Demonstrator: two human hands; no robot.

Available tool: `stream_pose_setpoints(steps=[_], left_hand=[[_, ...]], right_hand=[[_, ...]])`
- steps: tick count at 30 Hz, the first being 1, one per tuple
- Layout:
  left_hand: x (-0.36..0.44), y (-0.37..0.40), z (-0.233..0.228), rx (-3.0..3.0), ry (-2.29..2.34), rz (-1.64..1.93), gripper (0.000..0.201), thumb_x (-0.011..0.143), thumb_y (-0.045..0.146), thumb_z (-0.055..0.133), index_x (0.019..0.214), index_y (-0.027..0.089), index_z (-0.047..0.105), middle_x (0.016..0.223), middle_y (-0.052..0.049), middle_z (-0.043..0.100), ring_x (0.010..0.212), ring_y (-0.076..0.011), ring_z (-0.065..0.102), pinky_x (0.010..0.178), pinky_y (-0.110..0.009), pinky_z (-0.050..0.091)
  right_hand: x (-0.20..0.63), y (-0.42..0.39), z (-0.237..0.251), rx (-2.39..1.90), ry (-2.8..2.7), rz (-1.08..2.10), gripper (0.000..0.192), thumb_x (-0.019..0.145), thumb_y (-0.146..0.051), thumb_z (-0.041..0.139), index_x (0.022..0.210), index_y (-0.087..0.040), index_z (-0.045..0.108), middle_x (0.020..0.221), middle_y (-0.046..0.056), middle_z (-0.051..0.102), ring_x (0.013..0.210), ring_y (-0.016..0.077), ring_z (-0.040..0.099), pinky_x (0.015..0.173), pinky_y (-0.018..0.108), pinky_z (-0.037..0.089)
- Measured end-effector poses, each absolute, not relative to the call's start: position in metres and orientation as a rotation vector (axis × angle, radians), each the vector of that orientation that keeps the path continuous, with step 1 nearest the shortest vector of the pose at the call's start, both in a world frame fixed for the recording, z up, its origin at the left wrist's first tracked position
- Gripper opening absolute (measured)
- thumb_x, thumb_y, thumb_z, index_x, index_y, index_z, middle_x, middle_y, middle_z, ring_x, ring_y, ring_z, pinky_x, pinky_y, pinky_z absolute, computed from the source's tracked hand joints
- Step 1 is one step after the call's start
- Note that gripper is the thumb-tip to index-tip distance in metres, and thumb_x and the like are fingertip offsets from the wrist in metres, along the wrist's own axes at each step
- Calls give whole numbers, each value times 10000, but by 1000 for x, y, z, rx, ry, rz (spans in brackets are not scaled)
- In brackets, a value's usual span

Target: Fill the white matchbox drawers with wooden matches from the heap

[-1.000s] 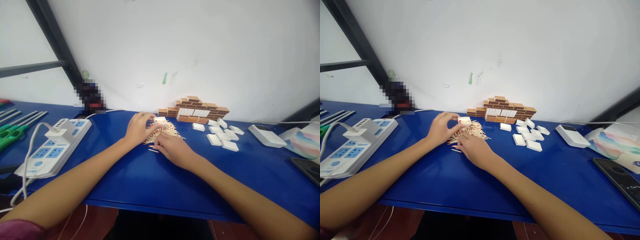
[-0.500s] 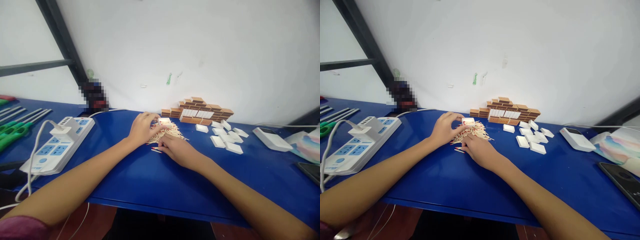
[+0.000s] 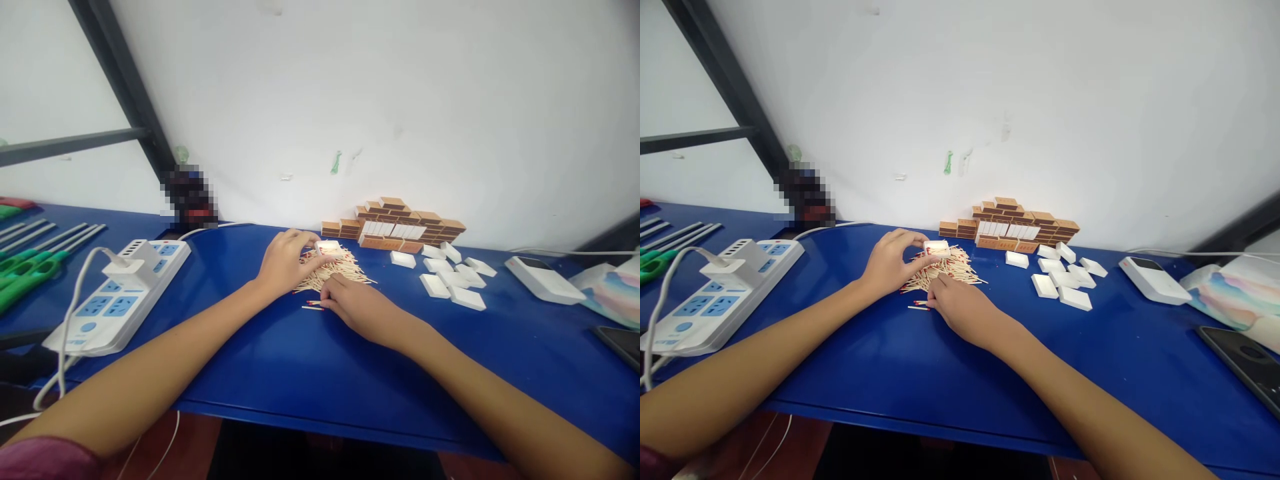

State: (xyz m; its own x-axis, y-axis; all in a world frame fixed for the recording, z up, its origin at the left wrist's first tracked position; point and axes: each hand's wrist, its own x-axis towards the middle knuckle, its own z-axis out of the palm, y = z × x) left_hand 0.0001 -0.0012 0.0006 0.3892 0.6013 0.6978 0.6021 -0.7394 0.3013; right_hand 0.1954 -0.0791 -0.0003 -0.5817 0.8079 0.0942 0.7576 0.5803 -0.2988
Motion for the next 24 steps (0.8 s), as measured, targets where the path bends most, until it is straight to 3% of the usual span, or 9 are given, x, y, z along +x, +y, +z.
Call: stream_pose_setpoints(steps=[8,18,24], left_hand=[[1,-2,-1,-2637,-1117,-1284,303,926,489,732,1065,226,673,1029,-52,761,993,-238,703,887,-406,510],[9,-10,-8,-2731,-824,-1270,470,850,577,770,1107,192,688,1017,-73,747,958,-243,694,851,-390,520],[12,-17,-6,-2785,-744,-1292,462,844,547,786,1127,196,685,1070,-84,741,997,-249,691,882,-395,520]], right_hand=[[210,-77,11,-1302,-2531,303,97,1049,-183,479,984,-197,550,1047,76,658,841,195,620,726,313,438],[244,-57,19,-1240,-2248,-74,78,1045,-252,472,1004,-213,525,984,77,615,803,217,590,681,328,420],[238,-63,19,-1237,-2313,-84,66,1037,-224,484,1000,-207,536,980,69,617,778,204,594,654,317,415]])
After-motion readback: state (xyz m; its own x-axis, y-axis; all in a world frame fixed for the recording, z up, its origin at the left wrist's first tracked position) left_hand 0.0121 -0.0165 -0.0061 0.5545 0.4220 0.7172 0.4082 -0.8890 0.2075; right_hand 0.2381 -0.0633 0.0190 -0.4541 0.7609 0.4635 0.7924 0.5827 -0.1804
